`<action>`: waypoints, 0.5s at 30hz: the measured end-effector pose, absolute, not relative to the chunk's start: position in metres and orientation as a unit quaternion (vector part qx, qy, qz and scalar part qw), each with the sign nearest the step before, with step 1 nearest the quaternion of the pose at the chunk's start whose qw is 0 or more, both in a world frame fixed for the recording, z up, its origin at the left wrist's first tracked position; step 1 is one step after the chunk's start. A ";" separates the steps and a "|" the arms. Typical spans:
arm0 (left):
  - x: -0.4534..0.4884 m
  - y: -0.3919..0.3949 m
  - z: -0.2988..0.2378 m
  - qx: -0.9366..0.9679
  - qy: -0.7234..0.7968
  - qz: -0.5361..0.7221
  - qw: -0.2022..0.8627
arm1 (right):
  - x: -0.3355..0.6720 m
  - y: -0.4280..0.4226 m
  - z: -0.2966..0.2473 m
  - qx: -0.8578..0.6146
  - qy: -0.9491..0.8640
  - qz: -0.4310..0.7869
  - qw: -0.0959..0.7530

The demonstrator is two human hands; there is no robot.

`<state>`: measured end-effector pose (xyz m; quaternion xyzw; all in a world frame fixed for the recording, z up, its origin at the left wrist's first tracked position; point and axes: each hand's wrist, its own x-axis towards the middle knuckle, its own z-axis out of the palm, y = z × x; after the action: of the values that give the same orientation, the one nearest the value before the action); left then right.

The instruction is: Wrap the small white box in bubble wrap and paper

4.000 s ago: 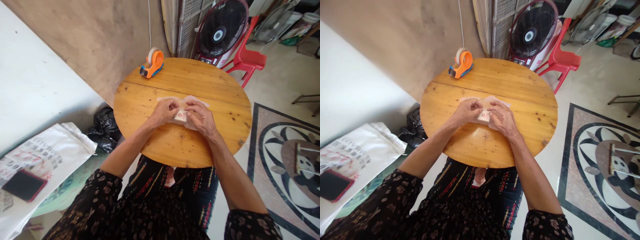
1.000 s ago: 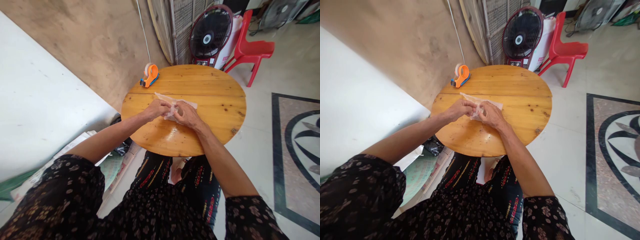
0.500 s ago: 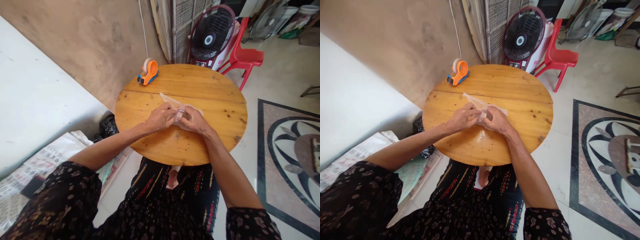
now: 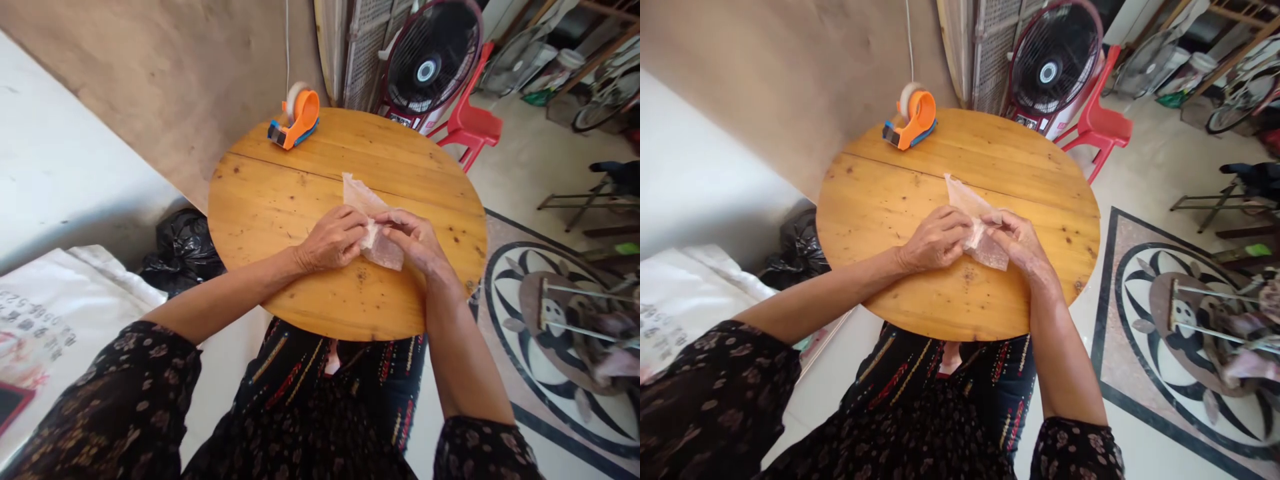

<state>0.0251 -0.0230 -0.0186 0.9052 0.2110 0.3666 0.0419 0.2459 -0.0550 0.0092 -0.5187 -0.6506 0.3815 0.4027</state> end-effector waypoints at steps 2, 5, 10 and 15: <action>0.025 -0.022 -0.019 0.906 0.195 0.376 0.023 | 0.248 -0.058 0.014 -0.528 -0.649 0.386 0.389; 0.024 -0.021 -0.019 0.905 0.179 0.386 0.006 | 0.253 -0.066 0.023 -0.550 -0.652 0.383 0.355; 0.023 -0.021 -0.018 0.912 0.177 0.369 -0.009 | 0.257 -0.080 0.023 -0.601 -0.635 0.348 0.339; 0.023 -0.021 -0.019 0.918 0.172 0.356 -0.015 | 0.252 -0.084 0.013 -0.631 -0.581 0.357 0.371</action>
<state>0.0234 -0.0211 -0.0185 0.9183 0.1716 0.3565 -0.0154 0.2521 -0.0839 0.0127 -0.6308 -0.5809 0.3567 0.3707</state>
